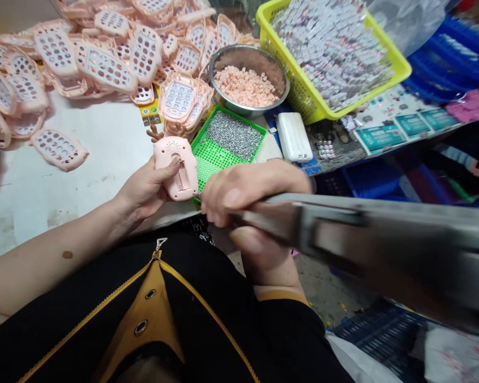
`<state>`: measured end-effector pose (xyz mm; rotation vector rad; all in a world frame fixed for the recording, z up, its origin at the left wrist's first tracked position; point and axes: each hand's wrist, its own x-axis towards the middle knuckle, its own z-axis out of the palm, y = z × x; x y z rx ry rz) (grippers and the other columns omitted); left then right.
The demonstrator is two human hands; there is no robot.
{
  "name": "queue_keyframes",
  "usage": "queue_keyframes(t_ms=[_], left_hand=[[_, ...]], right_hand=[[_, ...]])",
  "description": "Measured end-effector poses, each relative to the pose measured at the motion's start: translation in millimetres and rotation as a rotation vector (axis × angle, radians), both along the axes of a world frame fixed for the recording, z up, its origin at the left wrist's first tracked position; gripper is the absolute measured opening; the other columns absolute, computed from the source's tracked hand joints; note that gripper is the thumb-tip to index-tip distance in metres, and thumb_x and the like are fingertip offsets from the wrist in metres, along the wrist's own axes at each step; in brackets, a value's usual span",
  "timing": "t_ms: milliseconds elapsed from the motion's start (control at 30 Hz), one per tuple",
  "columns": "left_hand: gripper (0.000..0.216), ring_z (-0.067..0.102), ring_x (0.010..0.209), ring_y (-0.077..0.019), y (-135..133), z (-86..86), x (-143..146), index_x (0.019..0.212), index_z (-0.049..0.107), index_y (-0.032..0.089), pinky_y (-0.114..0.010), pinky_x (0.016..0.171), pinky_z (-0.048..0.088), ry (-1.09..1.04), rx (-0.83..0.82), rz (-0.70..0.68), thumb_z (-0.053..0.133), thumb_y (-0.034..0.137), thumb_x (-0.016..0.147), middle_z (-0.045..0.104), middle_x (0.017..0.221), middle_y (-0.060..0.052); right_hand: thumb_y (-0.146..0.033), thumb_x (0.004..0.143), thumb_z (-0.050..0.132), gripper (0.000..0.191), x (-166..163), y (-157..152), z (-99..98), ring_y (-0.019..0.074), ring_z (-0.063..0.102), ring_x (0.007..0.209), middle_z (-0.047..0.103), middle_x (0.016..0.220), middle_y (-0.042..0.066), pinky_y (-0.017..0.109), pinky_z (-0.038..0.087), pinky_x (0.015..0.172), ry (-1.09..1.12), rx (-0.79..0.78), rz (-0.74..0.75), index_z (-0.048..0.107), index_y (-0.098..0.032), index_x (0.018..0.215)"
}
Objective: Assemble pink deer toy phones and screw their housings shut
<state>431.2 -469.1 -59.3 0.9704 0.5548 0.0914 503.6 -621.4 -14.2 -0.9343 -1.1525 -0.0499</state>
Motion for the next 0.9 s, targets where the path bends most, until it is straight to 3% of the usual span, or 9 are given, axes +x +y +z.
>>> queue_keyframes(t_ms=[100,267,433,533,900], left_hand=[[0.051,0.068,0.097,-0.0251,0,-0.6,-1,0.113,0.060,0.022,-0.038,0.079,0.058,0.008,-0.023,0.021,0.086,0.034,0.071,0.072,0.111,-0.008],[0.054,0.068,0.095,-0.0255,0,-0.3,-2,0.116,0.059,0.024,-0.039,0.075,0.059,0.034,-0.037,0.015,0.086,0.037,0.072,0.072,0.112,-0.008],[0.056,0.068,0.094,-0.0259,0,1.8,-3,0.118,0.060,0.023,-0.040,0.076,0.058,0.040,-0.034,0.006,0.086,0.040,0.071,0.072,0.106,-0.008],[0.057,0.068,0.094,-0.0258,0,1.6,-3,0.119,0.060,0.024,-0.040,0.078,0.058,0.039,-0.041,0.009,0.086,0.039,0.071,0.072,0.103,-0.008],[0.052,0.068,0.094,-0.0253,0,2.7,-4,0.114,0.060,0.022,-0.037,0.075,0.058,0.036,-0.059,0.008,0.086,0.038,0.072,0.072,0.107,-0.008]], right_hand=[[-0.043,0.081,0.071,0.020,13,-5,-6.0,0.0084,0.047,0.035,0.048,0.046,-0.011,0.023,0.046,0.037,0.043,0.067,-0.231,0.056,-0.030,0.077],[-0.052,0.077,0.074,0.029,42,-1,-48.6,0.0096,0.041,0.035,0.040,0.050,-0.011,0.026,0.042,0.038,0.189,0.050,-0.515,0.054,-0.031,0.081],[-0.054,0.076,0.073,0.033,53,-1,-74.8,0.0094,0.044,0.040,0.046,0.061,-0.009,0.029,0.042,0.042,0.278,0.014,-0.571,0.054,-0.030,0.087],[-0.056,0.074,0.073,0.036,55,-2,-78.8,0.0085,0.043,0.041,0.051,0.070,-0.008,0.029,0.042,0.042,0.297,-0.019,-0.597,0.052,-0.031,0.089],[-0.053,0.075,0.075,0.033,58,-1,-84.1,0.0080,0.043,0.041,0.055,0.075,-0.007,0.030,0.045,0.041,0.306,-0.027,-0.551,0.055,-0.030,0.090]])
